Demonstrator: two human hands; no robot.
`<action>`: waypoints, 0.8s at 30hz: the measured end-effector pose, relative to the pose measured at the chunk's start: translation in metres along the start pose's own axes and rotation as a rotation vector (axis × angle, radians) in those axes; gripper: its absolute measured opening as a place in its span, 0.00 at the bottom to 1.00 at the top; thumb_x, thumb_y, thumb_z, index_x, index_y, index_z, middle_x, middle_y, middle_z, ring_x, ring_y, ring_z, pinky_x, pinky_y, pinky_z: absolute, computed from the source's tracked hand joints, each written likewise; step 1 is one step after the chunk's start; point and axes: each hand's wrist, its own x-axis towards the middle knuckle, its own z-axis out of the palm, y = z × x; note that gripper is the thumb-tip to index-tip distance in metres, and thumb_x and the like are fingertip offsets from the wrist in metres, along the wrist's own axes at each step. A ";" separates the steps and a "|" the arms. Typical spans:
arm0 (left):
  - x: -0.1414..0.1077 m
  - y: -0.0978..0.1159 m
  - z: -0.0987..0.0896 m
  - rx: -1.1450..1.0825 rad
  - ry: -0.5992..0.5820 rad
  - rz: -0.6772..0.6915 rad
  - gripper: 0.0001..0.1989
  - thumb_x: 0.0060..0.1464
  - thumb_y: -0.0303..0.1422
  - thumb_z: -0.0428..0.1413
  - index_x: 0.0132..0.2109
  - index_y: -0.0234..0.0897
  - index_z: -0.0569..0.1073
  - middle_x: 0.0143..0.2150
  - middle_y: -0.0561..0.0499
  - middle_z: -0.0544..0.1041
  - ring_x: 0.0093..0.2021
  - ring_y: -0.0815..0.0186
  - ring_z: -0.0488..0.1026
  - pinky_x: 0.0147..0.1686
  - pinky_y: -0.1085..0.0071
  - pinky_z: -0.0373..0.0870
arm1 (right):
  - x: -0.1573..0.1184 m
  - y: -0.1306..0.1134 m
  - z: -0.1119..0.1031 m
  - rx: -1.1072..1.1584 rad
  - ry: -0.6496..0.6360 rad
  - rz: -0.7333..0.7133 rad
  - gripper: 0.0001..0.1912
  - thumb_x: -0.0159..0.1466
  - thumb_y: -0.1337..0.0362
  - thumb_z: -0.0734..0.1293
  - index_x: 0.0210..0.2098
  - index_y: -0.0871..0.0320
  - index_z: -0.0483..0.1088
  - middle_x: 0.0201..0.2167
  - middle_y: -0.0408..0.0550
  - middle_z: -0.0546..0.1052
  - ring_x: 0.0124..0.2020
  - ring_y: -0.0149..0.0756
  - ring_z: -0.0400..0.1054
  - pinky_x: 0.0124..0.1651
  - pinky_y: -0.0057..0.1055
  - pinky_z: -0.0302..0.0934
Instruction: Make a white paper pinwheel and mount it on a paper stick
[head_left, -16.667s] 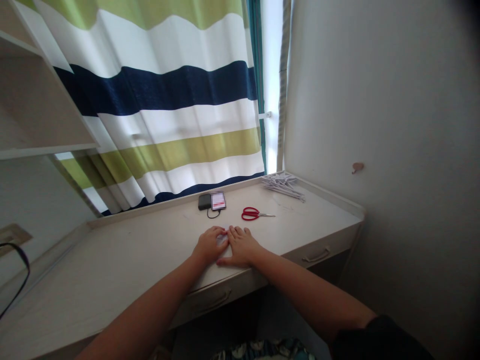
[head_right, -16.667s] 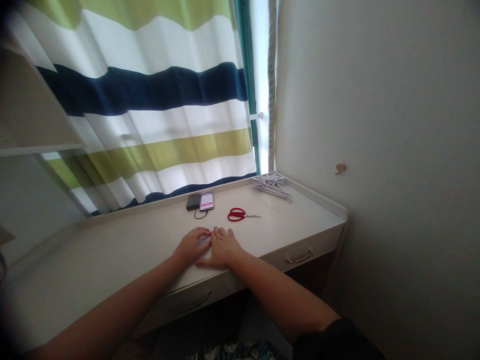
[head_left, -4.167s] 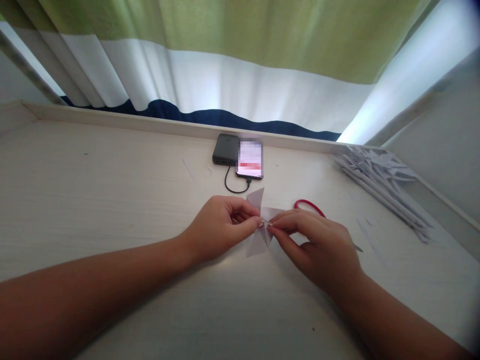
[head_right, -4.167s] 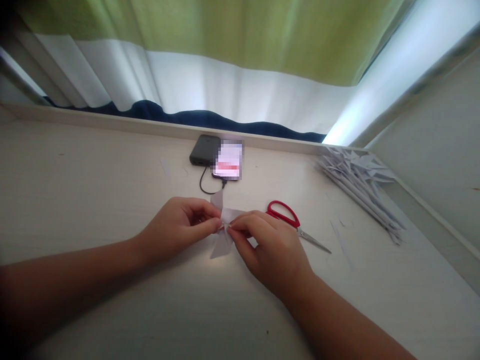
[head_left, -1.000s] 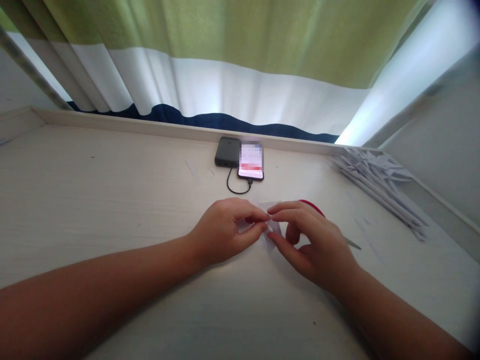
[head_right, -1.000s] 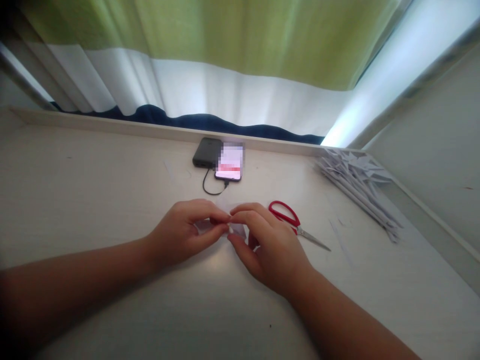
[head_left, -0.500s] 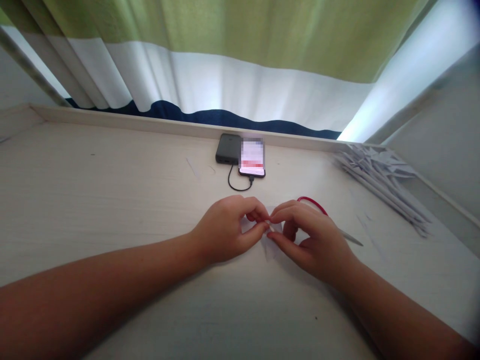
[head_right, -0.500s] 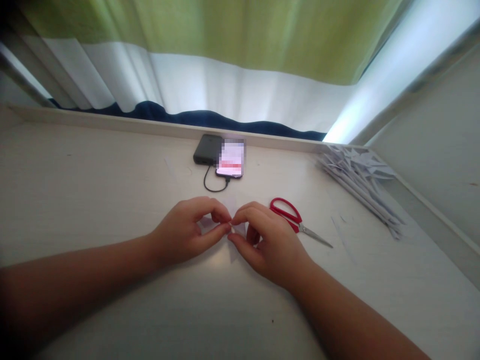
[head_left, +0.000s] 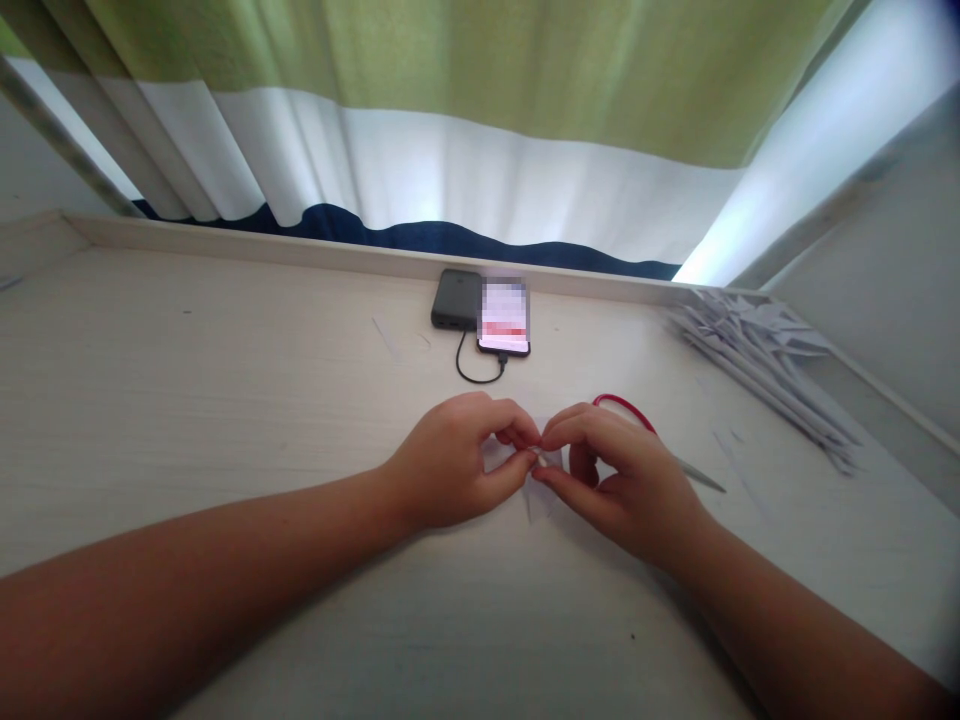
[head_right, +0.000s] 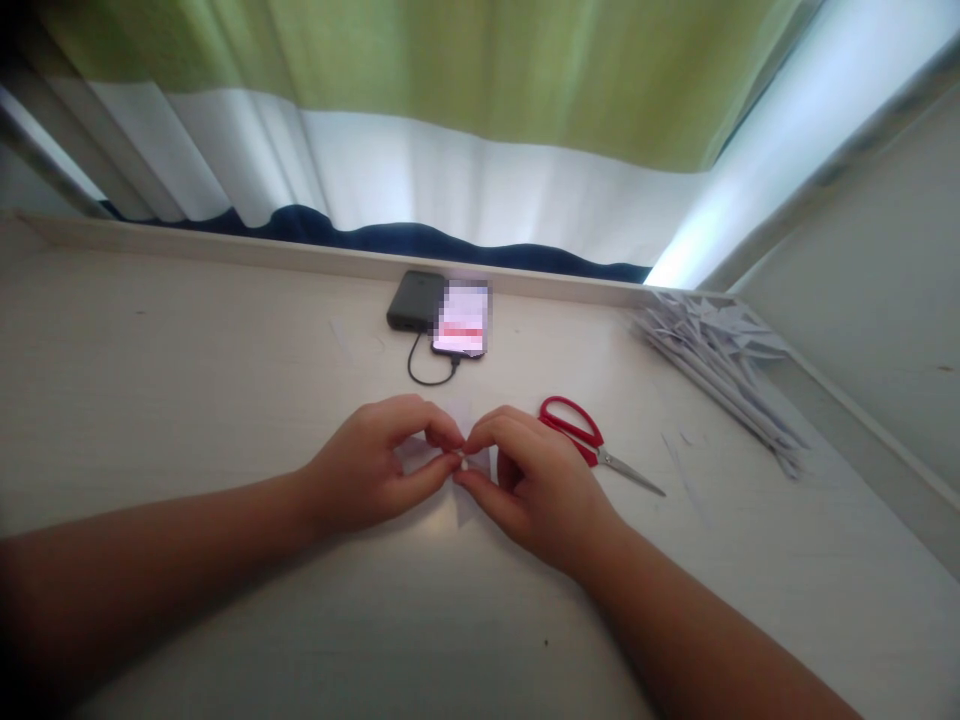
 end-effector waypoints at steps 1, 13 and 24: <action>0.000 0.000 0.000 0.002 -0.002 0.002 0.06 0.50 0.28 0.56 0.37 0.37 0.74 0.32 0.53 0.74 0.33 0.68 0.70 0.37 0.69 0.65 | 0.000 0.000 0.000 0.000 -0.004 0.005 0.08 0.58 0.67 0.68 0.37 0.57 0.67 0.33 0.43 0.71 0.22 0.25 0.60 0.26 0.28 0.58; 0.000 0.001 -0.006 0.043 0.036 0.074 0.07 0.48 0.29 0.57 0.37 0.37 0.71 0.32 0.53 0.75 0.34 0.67 0.70 0.39 0.68 0.64 | 0.000 -0.001 -0.004 -0.131 -0.055 0.068 0.08 0.58 0.66 0.68 0.38 0.56 0.68 0.27 0.41 0.70 0.23 0.28 0.63 0.26 0.27 0.59; 0.016 -0.020 -0.015 -0.006 0.146 -0.163 0.05 0.52 0.29 0.53 0.36 0.36 0.72 0.32 0.53 0.75 0.32 0.69 0.69 0.31 0.73 0.64 | -0.001 0.002 -0.007 -0.183 -0.132 -0.080 0.05 0.60 0.69 0.65 0.37 0.57 0.68 0.40 0.45 0.73 0.33 0.30 0.67 0.35 0.28 0.62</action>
